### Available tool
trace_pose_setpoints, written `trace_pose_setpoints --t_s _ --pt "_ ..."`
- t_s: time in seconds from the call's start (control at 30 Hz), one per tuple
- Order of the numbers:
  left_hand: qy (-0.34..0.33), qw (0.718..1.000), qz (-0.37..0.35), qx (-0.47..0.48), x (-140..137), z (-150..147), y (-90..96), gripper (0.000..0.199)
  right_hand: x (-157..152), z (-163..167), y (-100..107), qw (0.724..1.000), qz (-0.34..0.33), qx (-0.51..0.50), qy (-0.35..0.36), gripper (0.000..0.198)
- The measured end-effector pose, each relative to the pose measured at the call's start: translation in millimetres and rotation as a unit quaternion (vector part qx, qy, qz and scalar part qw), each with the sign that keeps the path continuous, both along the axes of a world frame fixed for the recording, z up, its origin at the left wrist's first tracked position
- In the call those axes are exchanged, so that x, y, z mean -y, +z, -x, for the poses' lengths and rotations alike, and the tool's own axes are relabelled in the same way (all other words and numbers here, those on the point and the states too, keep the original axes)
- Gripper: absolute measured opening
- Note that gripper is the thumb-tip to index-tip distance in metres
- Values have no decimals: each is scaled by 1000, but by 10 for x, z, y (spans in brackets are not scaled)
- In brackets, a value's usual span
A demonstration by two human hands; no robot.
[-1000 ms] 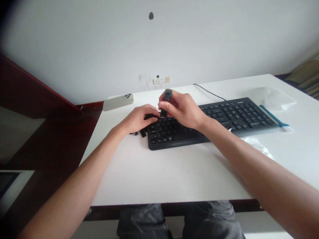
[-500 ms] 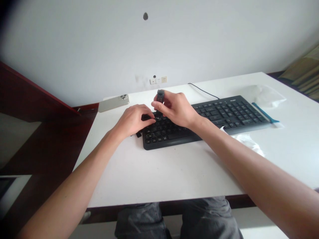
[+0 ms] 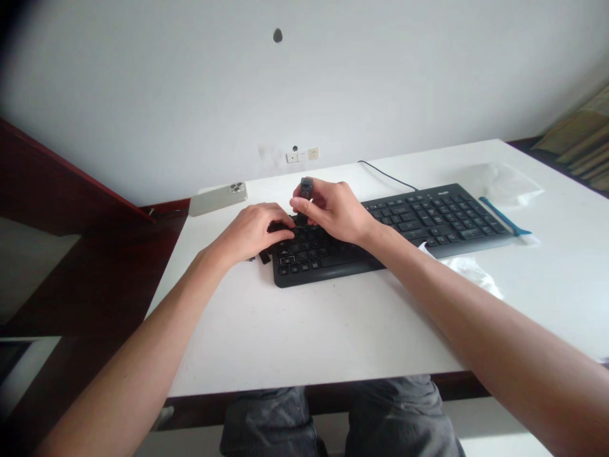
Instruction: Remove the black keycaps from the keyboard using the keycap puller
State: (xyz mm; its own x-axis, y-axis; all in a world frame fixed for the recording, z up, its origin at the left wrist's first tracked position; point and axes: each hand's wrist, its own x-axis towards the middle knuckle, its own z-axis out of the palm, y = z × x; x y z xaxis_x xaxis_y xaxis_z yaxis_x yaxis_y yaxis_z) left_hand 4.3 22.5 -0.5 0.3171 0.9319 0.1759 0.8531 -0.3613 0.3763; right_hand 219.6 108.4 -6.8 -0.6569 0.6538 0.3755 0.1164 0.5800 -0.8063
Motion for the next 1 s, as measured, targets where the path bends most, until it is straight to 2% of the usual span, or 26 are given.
trace_pose_setpoints --t_s 0.17,0.5,0.63,1.0 --pt "32 997 8 71 -44 53 -93 8 31 16 26 1000 11 -4 8 43" --pt "8 993 16 120 -83 105 -125 8 50 26 11 1000 -3 6 9 41" --pt "6 994 18 108 -85 97 -137 8 45 25 7 1000 -8 9 4 41" --pt "49 996 25 74 -17 -7 -66 5 55 -9 89 997 -16 32 71 49"
